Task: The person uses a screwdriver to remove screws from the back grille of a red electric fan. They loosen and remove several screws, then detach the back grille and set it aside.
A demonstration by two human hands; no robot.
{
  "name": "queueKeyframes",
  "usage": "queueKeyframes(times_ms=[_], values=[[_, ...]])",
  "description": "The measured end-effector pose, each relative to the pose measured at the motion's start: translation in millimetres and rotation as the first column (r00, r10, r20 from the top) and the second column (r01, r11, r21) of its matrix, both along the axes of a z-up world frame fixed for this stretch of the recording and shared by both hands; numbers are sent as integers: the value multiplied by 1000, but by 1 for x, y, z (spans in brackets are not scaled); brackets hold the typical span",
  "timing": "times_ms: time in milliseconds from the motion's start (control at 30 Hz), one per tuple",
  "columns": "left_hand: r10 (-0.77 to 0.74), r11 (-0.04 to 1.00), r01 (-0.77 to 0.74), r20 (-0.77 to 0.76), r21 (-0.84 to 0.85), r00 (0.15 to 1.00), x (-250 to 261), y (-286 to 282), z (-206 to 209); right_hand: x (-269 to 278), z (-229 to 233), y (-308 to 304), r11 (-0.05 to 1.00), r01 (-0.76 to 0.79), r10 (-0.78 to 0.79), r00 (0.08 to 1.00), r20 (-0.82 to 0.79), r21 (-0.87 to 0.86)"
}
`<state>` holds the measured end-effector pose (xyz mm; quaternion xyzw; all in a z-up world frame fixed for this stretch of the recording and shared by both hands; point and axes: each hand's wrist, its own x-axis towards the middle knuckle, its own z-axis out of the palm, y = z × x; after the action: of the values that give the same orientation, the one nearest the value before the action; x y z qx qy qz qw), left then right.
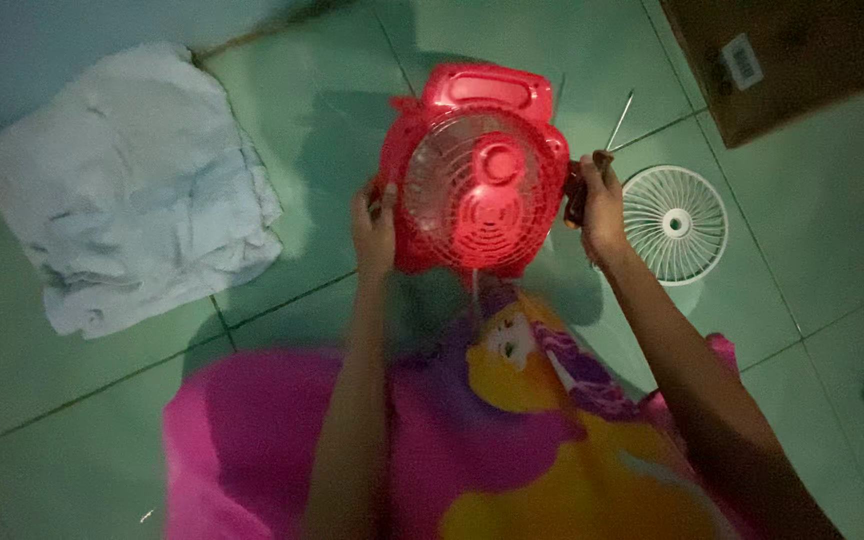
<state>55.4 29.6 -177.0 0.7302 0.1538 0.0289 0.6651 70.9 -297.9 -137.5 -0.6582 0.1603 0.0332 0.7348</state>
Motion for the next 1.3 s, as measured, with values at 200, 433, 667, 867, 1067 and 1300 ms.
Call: queueKeyframes(times_ms=[200,433,667,867,1067,1300], values=[[90,994,-90,15,54,996,3,23,-29,19,4,2,997,0,2,1000,-29,80],[90,992,-95,-56,-85,994,18,21,-26,29,23,9,994,-26,33,998,-59,110],[209,977,-207,-33,52,977,46,26,-25,27,28,19,964,-174,109,947,-302,-199],[139,981,-158,154,115,978,45,28,-23,1,2,-14,961,-153,117,980,-161,-230],[196,980,-197,55,-3,979,49,28,-24,-55,31,-60,600,-353,485,874,-25,-718],[123,955,-197,311,221,943,50,27,-36,-78,87,-53,530,-165,400,914,73,-832]])
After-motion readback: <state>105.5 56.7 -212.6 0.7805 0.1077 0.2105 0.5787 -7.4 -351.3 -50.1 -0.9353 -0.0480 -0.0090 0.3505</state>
